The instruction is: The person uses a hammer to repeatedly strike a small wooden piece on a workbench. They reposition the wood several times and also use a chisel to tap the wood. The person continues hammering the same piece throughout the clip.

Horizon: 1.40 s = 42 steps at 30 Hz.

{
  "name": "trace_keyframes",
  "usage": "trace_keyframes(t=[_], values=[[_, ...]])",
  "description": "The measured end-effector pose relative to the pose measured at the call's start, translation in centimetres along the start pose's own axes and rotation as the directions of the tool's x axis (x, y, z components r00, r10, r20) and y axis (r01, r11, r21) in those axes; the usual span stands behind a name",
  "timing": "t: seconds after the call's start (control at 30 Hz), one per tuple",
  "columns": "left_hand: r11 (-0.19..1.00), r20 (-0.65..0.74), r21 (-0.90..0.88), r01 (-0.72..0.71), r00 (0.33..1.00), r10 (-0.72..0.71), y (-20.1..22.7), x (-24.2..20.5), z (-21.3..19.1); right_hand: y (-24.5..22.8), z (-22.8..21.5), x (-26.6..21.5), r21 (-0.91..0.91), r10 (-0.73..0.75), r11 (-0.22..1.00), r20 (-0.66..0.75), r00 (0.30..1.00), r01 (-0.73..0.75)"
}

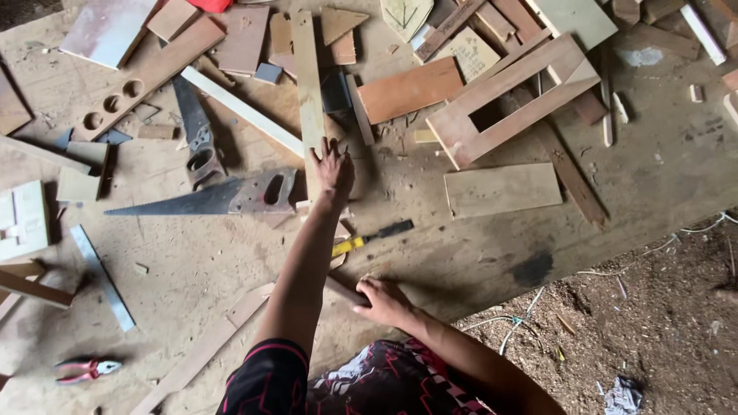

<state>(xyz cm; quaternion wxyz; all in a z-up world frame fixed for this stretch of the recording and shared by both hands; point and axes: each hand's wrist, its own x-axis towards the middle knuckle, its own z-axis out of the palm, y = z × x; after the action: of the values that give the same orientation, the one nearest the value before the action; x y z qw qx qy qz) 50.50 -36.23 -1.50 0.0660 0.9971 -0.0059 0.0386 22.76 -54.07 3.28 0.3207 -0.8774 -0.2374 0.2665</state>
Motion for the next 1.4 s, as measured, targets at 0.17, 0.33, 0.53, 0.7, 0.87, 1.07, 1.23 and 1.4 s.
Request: trace_keyframes(t=[0.17,0.33,0.53,0.7,0.87,1.07,1.23,1.4], values=[[0.953,0.085,0.208,-0.222,0.974,0.208,-1.3,5.1,5.8,2.8,3.6,1.3,0.160,-0.079,0.984,-0.036,0.996,0.084],[0.774,0.308,0.438,-0.458,0.885,0.350,-0.7,3.9,6.6,3.9,5.6,2.3,0.123,-0.061,0.991,0.023,0.998,0.058],[0.983,0.113,-0.056,-0.176,0.977,0.182,2.6,-3.0,-1.7,0.9,2.9,2.0,0.098,0.022,0.995,0.007,1.000,-0.023],[0.773,-0.305,-0.634,-0.004,0.920,-0.245,0.5,-21.5,-10.4,-2.3,0.6,2.7,-0.187,-0.059,0.982,-0.134,0.989,0.033],[0.652,-0.199,-0.603,0.459,0.706,-0.680,-7.1,-37.1,-12.2,-4.3,1.0,3.9,-0.238,-0.018,0.971,-0.140,0.990,-0.016],[0.586,-0.185,-0.694,0.418,0.683,-0.707,-14.0,-45.4,-9.7,-5.0,0.5,3.6,-0.370,0.210,0.909,0.010,0.978,-0.192],[0.679,-0.187,-0.669,0.302,0.816,-0.548,-15.8,-42.0,-9.0,-4.1,2.2,3.9,-0.341,0.232,0.918,0.047,0.972,-0.203],[0.778,-0.173,-0.586,0.227,0.903,-0.394,-16.2,-37.0,-8.5,-3.3,3.7,4.1,0.194,0.112,0.974,0.029,0.993,-0.116]])
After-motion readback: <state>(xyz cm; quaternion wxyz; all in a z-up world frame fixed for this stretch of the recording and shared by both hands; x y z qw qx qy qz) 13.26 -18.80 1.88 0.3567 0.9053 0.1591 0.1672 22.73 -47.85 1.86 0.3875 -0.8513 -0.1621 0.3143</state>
